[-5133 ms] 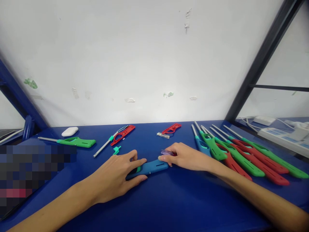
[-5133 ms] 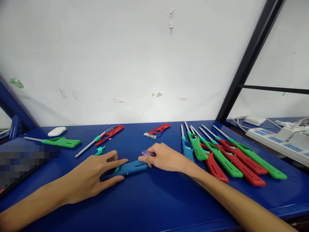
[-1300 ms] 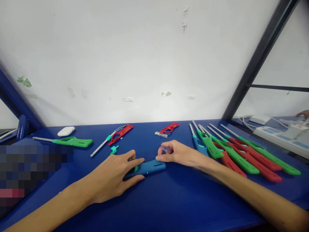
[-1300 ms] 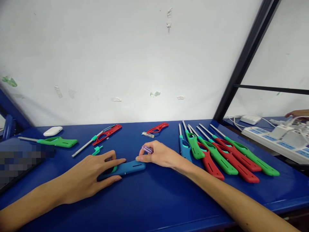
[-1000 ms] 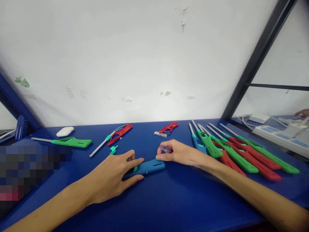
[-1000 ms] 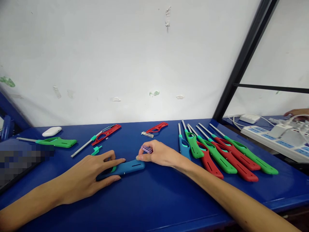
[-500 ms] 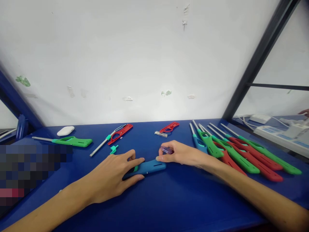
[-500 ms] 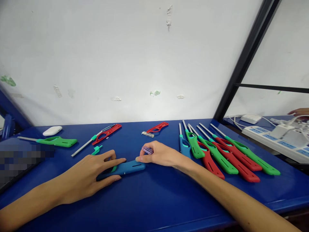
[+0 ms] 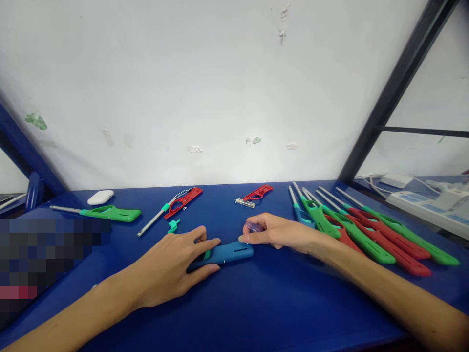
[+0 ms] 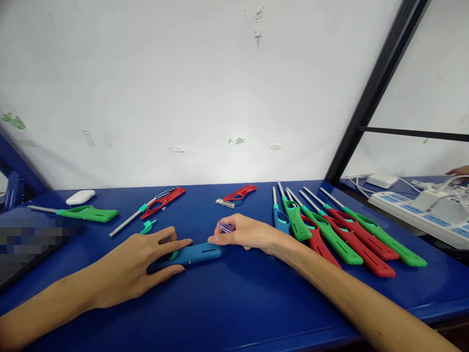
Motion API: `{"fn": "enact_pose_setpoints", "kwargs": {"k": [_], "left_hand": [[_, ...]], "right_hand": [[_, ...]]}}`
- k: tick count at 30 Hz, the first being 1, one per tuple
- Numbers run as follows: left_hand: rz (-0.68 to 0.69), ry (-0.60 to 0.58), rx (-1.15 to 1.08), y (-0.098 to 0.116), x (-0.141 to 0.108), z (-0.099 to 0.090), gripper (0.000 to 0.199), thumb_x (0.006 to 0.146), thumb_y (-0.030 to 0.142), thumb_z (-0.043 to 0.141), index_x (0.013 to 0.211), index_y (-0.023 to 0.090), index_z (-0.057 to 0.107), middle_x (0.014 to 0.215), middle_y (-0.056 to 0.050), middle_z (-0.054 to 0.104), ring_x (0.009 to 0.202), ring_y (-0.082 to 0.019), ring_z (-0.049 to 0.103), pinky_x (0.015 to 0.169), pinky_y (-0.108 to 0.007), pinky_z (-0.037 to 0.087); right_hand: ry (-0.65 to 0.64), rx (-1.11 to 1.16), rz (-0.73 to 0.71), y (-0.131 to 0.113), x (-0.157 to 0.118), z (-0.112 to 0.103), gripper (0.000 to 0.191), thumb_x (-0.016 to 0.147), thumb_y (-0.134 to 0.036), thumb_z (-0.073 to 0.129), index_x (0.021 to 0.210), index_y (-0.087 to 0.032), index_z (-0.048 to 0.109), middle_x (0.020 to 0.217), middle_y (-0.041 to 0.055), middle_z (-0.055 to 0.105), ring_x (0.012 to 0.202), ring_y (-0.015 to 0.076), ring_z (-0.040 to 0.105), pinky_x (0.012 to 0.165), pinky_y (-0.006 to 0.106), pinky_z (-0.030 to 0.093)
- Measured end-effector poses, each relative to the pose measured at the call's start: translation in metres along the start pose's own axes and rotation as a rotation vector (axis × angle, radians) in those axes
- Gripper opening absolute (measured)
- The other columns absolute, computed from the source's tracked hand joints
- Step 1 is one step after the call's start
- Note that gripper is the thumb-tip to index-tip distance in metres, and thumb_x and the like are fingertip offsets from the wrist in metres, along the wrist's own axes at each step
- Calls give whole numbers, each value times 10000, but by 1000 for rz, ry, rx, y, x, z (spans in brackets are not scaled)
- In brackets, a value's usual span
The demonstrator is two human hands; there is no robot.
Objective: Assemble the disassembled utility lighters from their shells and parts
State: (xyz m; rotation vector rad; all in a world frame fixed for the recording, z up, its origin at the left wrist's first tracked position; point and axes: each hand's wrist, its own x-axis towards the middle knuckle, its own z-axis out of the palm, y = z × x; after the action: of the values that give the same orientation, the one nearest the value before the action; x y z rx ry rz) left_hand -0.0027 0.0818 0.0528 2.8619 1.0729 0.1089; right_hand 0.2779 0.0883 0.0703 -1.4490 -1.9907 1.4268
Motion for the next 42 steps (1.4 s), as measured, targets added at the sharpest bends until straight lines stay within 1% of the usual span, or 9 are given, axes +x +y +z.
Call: {"fn": "enact_pose_setpoints", "kwargs": {"k": [10,13,15,17,18,21,24,29,42], "left_hand": [[9,-1,13,1,0,0,479,1073,529,411,1478,315,550,1086,-36,623,747,-193,660,683,-337,490],[13,-1,17,0,0,0,472,1071,529,417,1473,323,554,1077,-35,620,743,-192,661,683,-336,488],[14,-1,12,-1,0,0,466,1071,527,421,1468,324,559,1073,-34,615,744,-190,664,688,-335,493],[18,1,4,-1,1,0,462,1071,526,423,1462,324,564,1073,-33,612,754,-191,671,696,-335,501],[20,4,2,-1,1,0,461,1071,527,422,1460,326,565,1072,-32,611,759,-192,674,700,-335,505],[26,17,8,-1,2,0,467,1069,533,424,1460,325,570,1064,-34,616,751,-189,676,696,-331,510],[29,30,10,0,2,0,472,1067,534,428,1454,313,582,1050,-39,621,739,-186,677,689,-323,512],[24,11,2,-1,3,0,473,1067,540,424,1454,315,577,1074,-46,617,802,-212,695,729,-343,525],[14,3,-13,1,3,-1,470,1066,530,431,1459,315,575,1090,-53,617,828,-219,694,743,-346,527]], "right_hand": [[3,93,-28,7,2,-2,448,833,-615,781,883,-188,655,674,-58,371,589,103,293,465,235,227],[24,168,-81,9,2,-4,485,923,-662,645,883,-179,644,667,-59,356,545,95,235,443,245,177],[47,249,-171,9,2,-5,496,977,-675,533,957,-188,630,705,-51,383,535,94,233,448,248,200],[90,325,-293,7,1,-4,465,995,-658,510,1067,-209,608,776,-32,455,577,102,358,519,252,343],[123,347,-371,5,1,-3,431,1000,-630,529,1109,-219,595,819,-20,505,639,114,449,605,266,421],[227,329,-590,0,-2,2,281,1032,-488,581,1142,-230,580,910,17,652,852,159,628,849,326,499],[311,285,-693,-4,-6,6,180,1046,-391,590,1117,-225,584,925,28,714,860,170,692,816,336,533],[446,294,-743,-3,-6,4,177,1044,-391,597,1101,-224,588,921,26,734,823,167,723,742,323,563],[419,275,-739,-4,-6,6,194,1042,-389,595,1104,-206,586,921,42,739,816,163,719,729,318,570]]}}
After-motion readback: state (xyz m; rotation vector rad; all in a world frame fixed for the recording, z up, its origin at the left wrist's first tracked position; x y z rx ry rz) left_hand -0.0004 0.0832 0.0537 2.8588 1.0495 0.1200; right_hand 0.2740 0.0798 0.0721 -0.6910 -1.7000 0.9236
